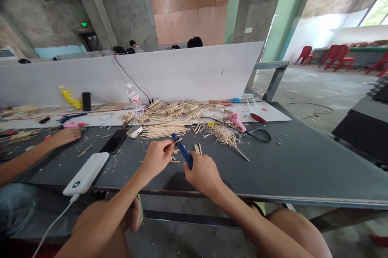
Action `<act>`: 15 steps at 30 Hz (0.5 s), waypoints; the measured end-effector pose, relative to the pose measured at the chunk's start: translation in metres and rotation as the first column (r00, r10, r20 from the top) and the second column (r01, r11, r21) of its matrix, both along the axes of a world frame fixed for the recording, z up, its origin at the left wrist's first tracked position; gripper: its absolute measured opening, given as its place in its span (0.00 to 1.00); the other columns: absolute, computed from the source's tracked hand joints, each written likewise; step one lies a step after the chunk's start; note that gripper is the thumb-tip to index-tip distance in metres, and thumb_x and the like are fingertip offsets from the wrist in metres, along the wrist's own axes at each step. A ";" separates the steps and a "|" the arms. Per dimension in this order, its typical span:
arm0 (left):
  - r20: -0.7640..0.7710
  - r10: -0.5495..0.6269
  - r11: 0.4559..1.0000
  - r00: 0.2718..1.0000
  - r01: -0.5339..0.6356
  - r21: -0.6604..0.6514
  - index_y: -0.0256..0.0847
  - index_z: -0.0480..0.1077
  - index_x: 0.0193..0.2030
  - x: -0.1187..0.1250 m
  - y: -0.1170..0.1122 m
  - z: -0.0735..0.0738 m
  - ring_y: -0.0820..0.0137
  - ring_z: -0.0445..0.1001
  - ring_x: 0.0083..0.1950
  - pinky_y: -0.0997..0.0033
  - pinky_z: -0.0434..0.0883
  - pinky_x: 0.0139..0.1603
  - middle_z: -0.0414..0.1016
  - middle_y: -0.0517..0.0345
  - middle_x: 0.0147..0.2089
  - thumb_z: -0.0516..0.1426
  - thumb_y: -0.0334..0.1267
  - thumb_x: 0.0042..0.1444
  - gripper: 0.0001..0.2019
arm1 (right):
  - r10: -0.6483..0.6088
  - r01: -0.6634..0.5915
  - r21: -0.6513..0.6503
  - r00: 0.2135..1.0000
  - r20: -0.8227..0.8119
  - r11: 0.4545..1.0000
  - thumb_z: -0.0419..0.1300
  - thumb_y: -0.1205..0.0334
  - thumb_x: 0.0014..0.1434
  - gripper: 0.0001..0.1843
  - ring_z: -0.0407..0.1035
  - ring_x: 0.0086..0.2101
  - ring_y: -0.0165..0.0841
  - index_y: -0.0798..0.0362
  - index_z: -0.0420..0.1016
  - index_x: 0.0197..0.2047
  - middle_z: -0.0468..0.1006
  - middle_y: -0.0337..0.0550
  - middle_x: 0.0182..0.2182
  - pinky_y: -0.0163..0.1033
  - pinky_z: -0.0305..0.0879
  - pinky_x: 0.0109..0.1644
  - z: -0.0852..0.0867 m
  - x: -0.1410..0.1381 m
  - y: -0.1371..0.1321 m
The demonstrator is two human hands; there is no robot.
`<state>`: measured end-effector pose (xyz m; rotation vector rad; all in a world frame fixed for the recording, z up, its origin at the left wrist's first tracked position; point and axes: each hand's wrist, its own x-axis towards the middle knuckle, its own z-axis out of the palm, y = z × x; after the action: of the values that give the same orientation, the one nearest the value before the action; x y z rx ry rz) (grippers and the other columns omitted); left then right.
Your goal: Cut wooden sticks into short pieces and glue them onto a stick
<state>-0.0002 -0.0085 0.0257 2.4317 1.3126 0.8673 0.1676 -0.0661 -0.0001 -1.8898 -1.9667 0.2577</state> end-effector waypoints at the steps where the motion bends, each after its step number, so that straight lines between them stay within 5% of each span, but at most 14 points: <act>1: 0.003 0.000 1.000 1.000 0.000 -0.004 0.39 0.66 0.26 0.001 0.000 0.000 0.74 0.63 0.20 0.75 0.52 0.25 0.68 0.58 0.19 0.48 0.36 0.62 0.14 | 0.000 0.000 0.001 1.000 -0.002 1.000 0.56 0.55 0.58 0.10 0.73 0.30 0.38 0.52 0.73 0.35 0.79 0.47 0.28 0.38 0.50 0.31 0.000 0.000 0.000; 15: 0.013 -0.001 1.000 1.000 0.001 0.000 0.39 0.64 0.26 -0.005 0.000 0.000 0.76 0.57 0.18 0.74 0.49 0.24 0.62 0.61 0.18 0.48 0.35 0.61 0.13 | -0.021 0.021 -0.012 0.999 0.025 1.000 0.55 0.55 0.58 0.10 0.73 0.31 0.39 0.52 0.71 0.35 0.80 0.48 0.30 0.37 0.52 0.31 0.001 -0.006 0.001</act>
<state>-0.0047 -0.0084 0.0261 2.4223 1.3068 0.8823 0.1614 -0.0649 0.0007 -1.9290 -1.9646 0.2426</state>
